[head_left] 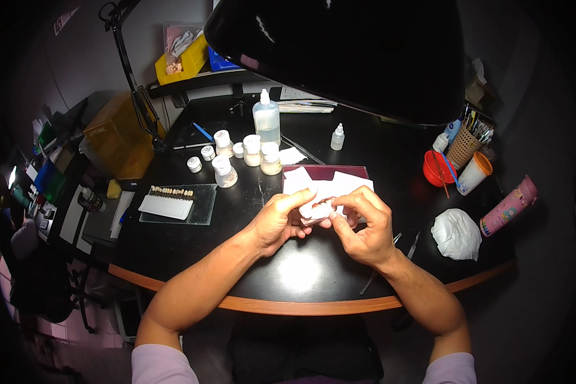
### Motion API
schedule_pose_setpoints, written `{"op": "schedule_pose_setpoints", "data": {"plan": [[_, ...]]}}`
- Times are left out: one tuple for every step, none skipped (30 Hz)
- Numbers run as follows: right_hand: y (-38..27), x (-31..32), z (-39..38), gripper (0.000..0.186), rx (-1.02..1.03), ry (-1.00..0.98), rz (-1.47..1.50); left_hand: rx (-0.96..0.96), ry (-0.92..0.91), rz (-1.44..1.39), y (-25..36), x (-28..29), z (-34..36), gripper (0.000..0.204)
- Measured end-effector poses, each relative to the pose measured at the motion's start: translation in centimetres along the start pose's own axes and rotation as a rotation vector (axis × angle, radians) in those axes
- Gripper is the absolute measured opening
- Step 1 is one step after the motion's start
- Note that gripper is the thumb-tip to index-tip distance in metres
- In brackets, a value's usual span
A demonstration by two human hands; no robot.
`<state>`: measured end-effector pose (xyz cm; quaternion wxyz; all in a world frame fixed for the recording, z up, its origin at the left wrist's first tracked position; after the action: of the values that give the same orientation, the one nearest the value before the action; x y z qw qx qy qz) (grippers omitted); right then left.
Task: The person holds a dental cast and marks lines on its surface using a pen.
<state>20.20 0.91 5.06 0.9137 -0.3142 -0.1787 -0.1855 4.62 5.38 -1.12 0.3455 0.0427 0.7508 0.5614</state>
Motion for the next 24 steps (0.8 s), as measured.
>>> {"op": "schedule_pose_setpoints", "data": {"plan": [[-0.1, -0.1, 0.0, 0.020, -0.013, 0.003, 0.010, 0.001, 0.007, -0.002, -0.1, 0.1, 0.1, 0.046], [-0.1, -0.2, 0.0, 0.017, -0.026, 0.005, 0.021, 0.002, 0.014, -0.004, -0.3, 0.2, 0.1, 0.046], [-0.1, -0.4, -0.1, 0.018, -0.038, -0.006, 0.037, 0.000, 0.023, -0.004, -0.3, 0.2, 0.1, 0.045], [0.1, -0.6, -0.2, 0.018, -0.051, -0.018, 0.054, 0.008, 0.007, 0.011, -0.3, 0.2, 0.0, 0.045], [0.2, -0.7, -0.2, 0.018, -0.064, -0.030, 0.071, 0.015, -0.008, 0.026, -0.1, 0.3, -0.1, 0.046], [0.1, -0.8, -0.2, 0.018, -0.054, -0.042, 0.054, 0.026, -0.024, 0.037, -0.3, 0.4, -0.1, 0.046], [0.0, -0.8, -0.2, 0.018, -0.044, -0.054, 0.038, 0.023, -0.018, 0.041, -0.2, 0.4, -0.1, 0.045], [-0.1, -0.8, -0.1, 0.018, -0.034, -0.066, 0.022, 0.021, -0.012, 0.046, -0.1, 0.3, 0.0, 0.045], [0.0, -0.9, -0.1, 0.019, -0.031, -0.069, 0.017, 0.016, -0.006, 0.051, -0.1, 0.3, 0.0, 0.045], [0.1, -0.9, -0.1, 0.019, -0.029, -0.072, 0.013, 0.012, 0.003, 0.058, -0.2, 0.3, 0.0, 0.045], [0.2, -1.0, -0.2, 0.019, -0.026, -0.075, 0.008, 0.008, 0.012, 0.065, -0.3, 0.4, 0.0, 0.045], [0.2, -1.1, -0.1, 0.020, -0.023, -0.074, 0.015, 0.001, 0.022, 0.075, -0.2, 0.4, 0.0, 0.045], [0.2, -1.2, -0.1, 0.020, -0.020, -0.074, 0.022, -0.002, 0.021, 0.078, -0.1, 0.5, 0.0, 0.045], [0.1, -1.2, -0.1, 0.020, -0.017, -0.073, 0.030, -0.005, 0.021, 0.081, -0.2, 0.5, -0.1, 0.045], [0.1, -1.2, -0.1, 0.018, -0.021, -0.064, 0.043, -0.005, 0.017, 0.084, -0.2, 0.5, -0.1, 0.045], [0.0, -1.1, -0.1, 0.017, -0.025, -0.055, 0.056, -0.002, 0.012, 0.086, -0.2, 0.5, 0.0, 0.046], [0.0, -1.0, 0.0, 0.016, -0.028, -0.045, 0.070, 0.000, 0.006, 0.088, -0.2, 0.5, 0.0, 0.046], [-0.1, -0.8, 0.0, 0.017, -0.012, -0.046, 0.056, 0.007, 0.000, 0.090, -0.2, 0.4, 0.0, 0.046], [-0.1, -0.6, 0.0, 0.018, 0.005, -0.046, 0.042, -0.002, -0.008, 0.075, -0.1, 0.2, -0.1, 0.047], [-0.2, -0.4, 0.0, 0.020, 0.022, -0.047, 0.028, -0.010, -0.017, 0.061, 0.1, 0.0, -0.1, 0.047], [0.1, -0.3, -0.1, 0.022, -0.007, -0.017, 0.061, -0.021, -0.024, 0.047, 0.3, -0.2, -0.2, 0.047], [0.4, -0.2, -0.2, 0.025, -0.036, 0.012, 0.094, -0.028, -0.019, 0.036, 0.4, -0.3, -0.2, 0.047], [0.7, -0.1, -0.3, 0.028, -0.065, 0.041, 0.126, -0.034, -0.013, 0.026, 0.4, -0.4, -0.2, 0.046], [0.9, -0.2, -0.4, 0.028, -0.094, 0.042, 0.144, -0.044, -0.006, 0.013, 0.5, -0.4, -0.3, 0.045]]}}
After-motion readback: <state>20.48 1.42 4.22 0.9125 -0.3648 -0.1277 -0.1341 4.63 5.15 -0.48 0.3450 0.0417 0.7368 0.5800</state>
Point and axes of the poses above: each hand's wrist, its own z-axis towards the middle knuckle, its own x-axis out of the back of the hand, y = z × x, the point moved 7 cm from there along z, towards the middle knuckle, and after that the axes turned 3 degrees about -z, right-handed, at the moved point
